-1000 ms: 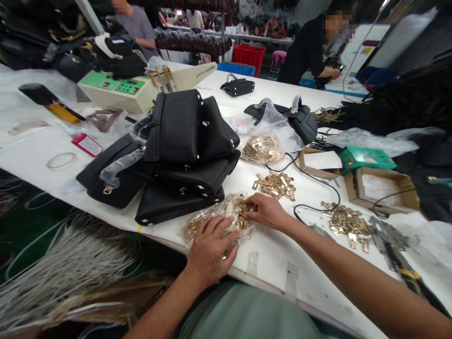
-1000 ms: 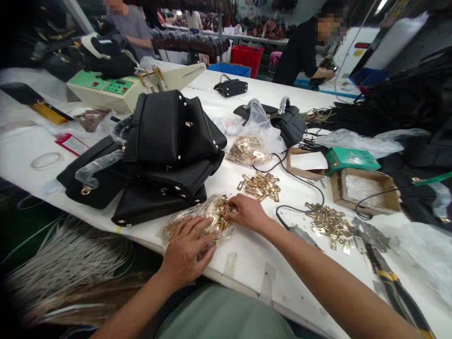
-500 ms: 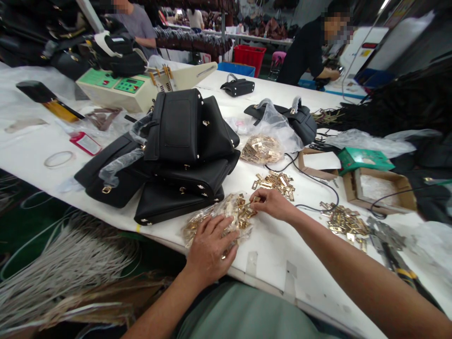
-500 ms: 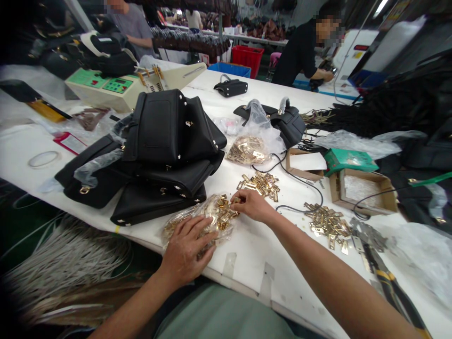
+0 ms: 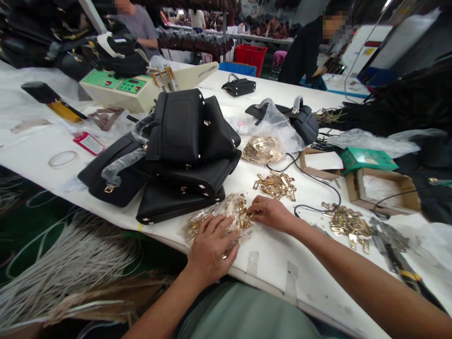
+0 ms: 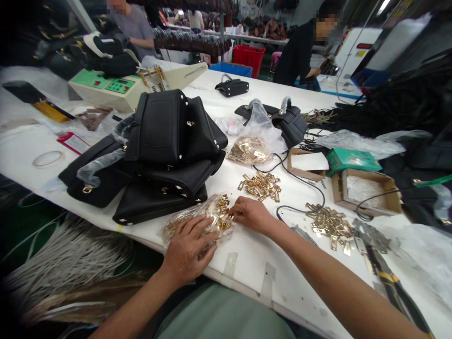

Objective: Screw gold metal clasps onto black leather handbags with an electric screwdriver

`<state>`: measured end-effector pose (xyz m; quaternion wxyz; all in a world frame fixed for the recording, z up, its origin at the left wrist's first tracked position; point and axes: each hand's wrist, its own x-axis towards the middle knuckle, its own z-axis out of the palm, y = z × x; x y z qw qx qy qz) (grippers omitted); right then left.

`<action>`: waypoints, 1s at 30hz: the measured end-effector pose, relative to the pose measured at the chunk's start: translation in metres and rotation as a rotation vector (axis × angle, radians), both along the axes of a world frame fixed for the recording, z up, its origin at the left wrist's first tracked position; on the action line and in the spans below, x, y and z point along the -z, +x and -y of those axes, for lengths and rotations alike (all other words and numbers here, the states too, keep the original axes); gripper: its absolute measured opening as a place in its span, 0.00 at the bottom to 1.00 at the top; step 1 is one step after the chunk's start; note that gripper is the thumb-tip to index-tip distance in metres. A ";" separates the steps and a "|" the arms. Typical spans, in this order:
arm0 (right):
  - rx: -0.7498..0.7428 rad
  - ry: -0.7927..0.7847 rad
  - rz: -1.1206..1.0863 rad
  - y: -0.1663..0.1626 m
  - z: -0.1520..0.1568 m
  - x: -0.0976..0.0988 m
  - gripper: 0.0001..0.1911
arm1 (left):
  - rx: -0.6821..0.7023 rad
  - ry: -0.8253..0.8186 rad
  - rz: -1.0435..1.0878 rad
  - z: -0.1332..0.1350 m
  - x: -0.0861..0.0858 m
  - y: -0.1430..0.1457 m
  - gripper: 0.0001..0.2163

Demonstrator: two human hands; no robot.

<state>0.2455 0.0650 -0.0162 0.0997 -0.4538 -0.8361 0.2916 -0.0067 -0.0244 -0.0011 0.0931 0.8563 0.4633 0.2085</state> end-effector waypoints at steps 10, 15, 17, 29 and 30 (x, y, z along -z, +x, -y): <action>-0.062 0.125 0.241 -0.004 -0.003 -0.015 0.12 | 0.007 -0.013 0.007 0.000 0.001 0.000 0.12; -0.062 0.168 0.291 -0.008 -0.004 -0.019 0.08 | 0.002 -0.003 0.010 0.000 0.001 0.000 0.12; -0.078 0.202 0.327 -0.008 -0.004 -0.019 0.10 | 0.001 0.000 0.008 0.000 0.001 0.000 0.12; -0.111 0.221 0.447 -0.005 -0.005 -0.018 0.11 | -0.097 0.032 0.009 0.001 0.003 0.000 0.16; -0.114 0.237 0.448 -0.004 -0.005 -0.016 0.12 | -0.112 0.037 0.005 0.001 0.003 0.000 0.16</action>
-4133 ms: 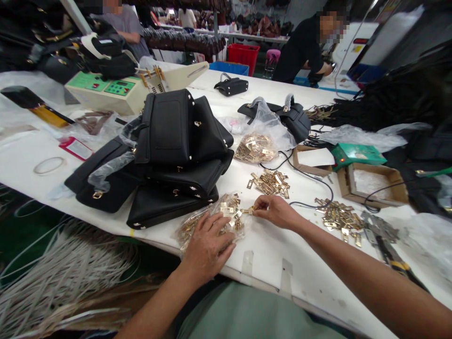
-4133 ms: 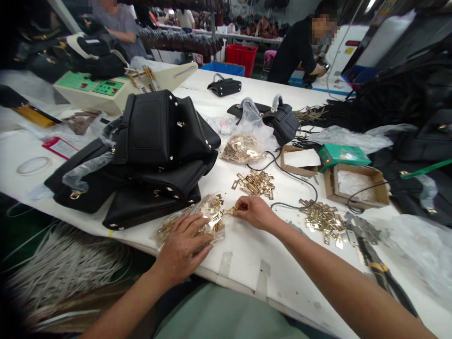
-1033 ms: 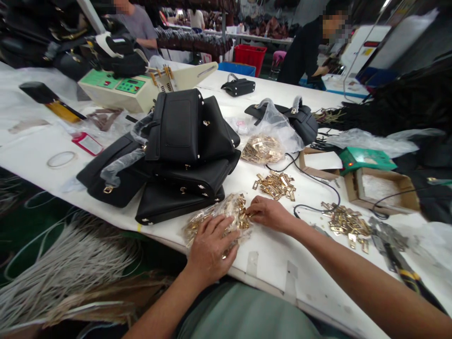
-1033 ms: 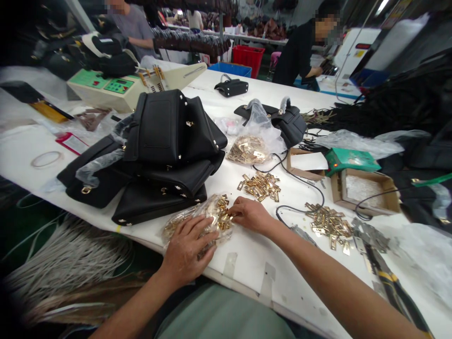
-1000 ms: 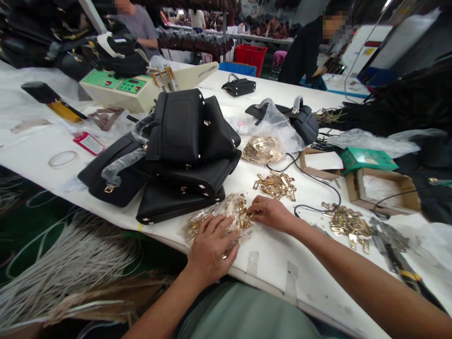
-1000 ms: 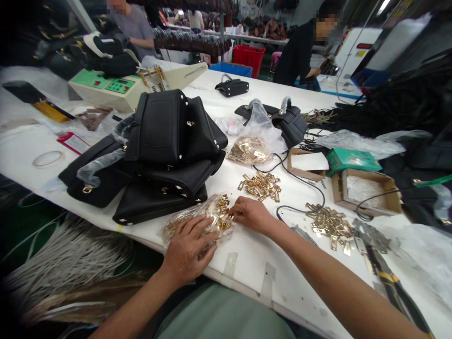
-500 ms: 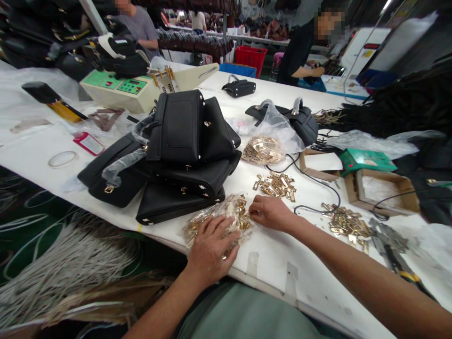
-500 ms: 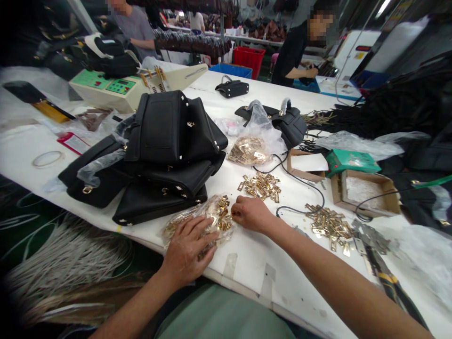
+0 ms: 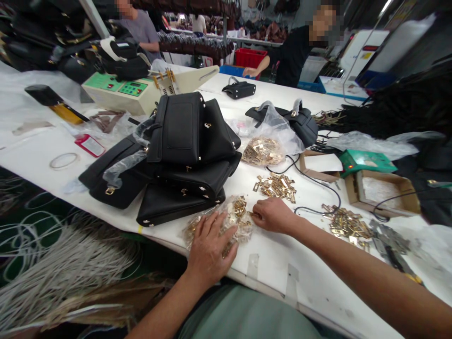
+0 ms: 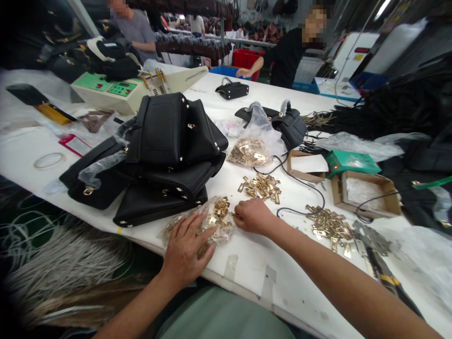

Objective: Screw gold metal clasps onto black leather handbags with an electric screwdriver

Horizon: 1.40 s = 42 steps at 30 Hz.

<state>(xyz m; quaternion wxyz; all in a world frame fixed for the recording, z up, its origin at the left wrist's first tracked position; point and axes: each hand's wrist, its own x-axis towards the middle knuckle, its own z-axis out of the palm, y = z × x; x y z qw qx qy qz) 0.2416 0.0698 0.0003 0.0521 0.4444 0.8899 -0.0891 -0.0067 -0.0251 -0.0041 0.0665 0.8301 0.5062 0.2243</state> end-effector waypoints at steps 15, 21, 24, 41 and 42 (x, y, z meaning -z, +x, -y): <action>0.428 0.183 -0.300 0.030 -0.019 -0.008 0.15 | -0.072 0.012 0.002 -0.002 0.002 0.002 0.19; 0.344 -0.113 -0.552 -0.028 -0.015 0.005 0.09 | -0.108 0.028 0.035 -0.001 0.006 0.000 0.19; 0.427 -0.155 -0.607 -0.042 -0.010 0.017 0.06 | -0.122 0.038 0.046 0.000 0.006 -0.001 0.19; 0.269 -0.041 -0.458 -0.037 -0.007 0.012 0.06 | -0.057 -0.004 0.031 -0.001 0.003 -0.001 0.17; 0.277 -0.067 -0.476 -0.035 -0.009 0.012 0.05 | -0.057 -0.006 0.032 -0.001 0.003 -0.001 0.17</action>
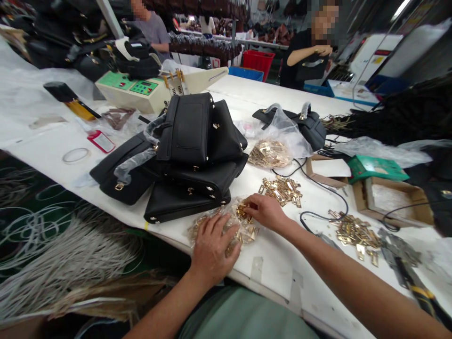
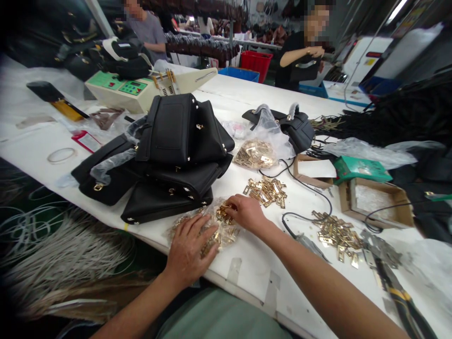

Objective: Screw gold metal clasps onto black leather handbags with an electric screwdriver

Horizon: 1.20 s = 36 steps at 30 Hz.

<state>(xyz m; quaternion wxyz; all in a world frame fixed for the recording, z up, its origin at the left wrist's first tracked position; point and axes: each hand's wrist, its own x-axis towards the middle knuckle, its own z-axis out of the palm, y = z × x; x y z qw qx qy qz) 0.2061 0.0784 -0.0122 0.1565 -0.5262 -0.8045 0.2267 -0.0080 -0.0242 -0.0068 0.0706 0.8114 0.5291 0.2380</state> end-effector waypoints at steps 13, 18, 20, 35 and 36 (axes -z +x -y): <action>0.392 -0.639 -0.807 0.035 0.009 0.013 0.19 | 0.010 -0.001 0.014 -0.001 0.002 -0.001 0.16; 0.396 -0.657 -0.896 0.037 0.008 0.016 0.20 | 0.008 -0.013 0.005 -0.001 0.003 -0.001 0.16; 0.385 -0.665 -0.913 0.040 0.008 0.018 0.20 | 0.006 -0.011 0.002 -0.001 0.003 -0.001 0.16; 0.587 0.013 -0.310 0.087 -0.011 -0.013 0.27 | 0.012 0.003 0.010 -0.001 0.003 -0.001 0.16; 0.555 0.070 -0.277 0.081 -0.009 -0.010 0.24 | 0.012 0.002 0.009 -0.001 0.002 -0.001 0.16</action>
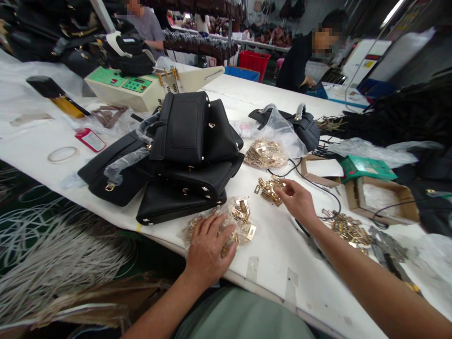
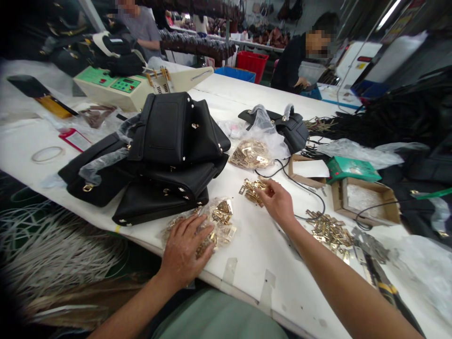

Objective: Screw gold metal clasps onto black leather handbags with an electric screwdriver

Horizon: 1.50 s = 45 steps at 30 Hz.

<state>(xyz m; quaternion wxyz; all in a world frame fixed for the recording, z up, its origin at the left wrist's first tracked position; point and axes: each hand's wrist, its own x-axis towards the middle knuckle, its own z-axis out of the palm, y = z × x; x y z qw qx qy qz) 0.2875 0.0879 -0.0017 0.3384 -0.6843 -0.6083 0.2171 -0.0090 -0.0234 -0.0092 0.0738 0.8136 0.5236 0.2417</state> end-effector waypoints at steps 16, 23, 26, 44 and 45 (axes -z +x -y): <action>-0.438 -0.283 -0.030 -0.059 0.003 0.009 0.14 | -0.002 -0.003 -0.002 -0.001 -0.002 0.001 0.16; -0.269 -0.555 -0.476 -0.039 0.006 0.005 0.20 | -0.001 -0.004 -0.001 -0.001 -0.002 0.000 0.16; -0.186 -0.442 -0.358 -0.022 -0.001 -0.004 0.21 | -0.006 0.001 -0.004 0.000 -0.002 0.000 0.16; -0.627 -0.184 0.349 -0.064 -0.009 0.015 0.14 | -0.005 -0.020 0.000 0.000 -0.002 0.001 0.16; -0.617 -0.186 0.317 -0.062 -0.010 0.016 0.12 | -0.005 -0.020 0.001 0.000 -0.002 0.001 0.16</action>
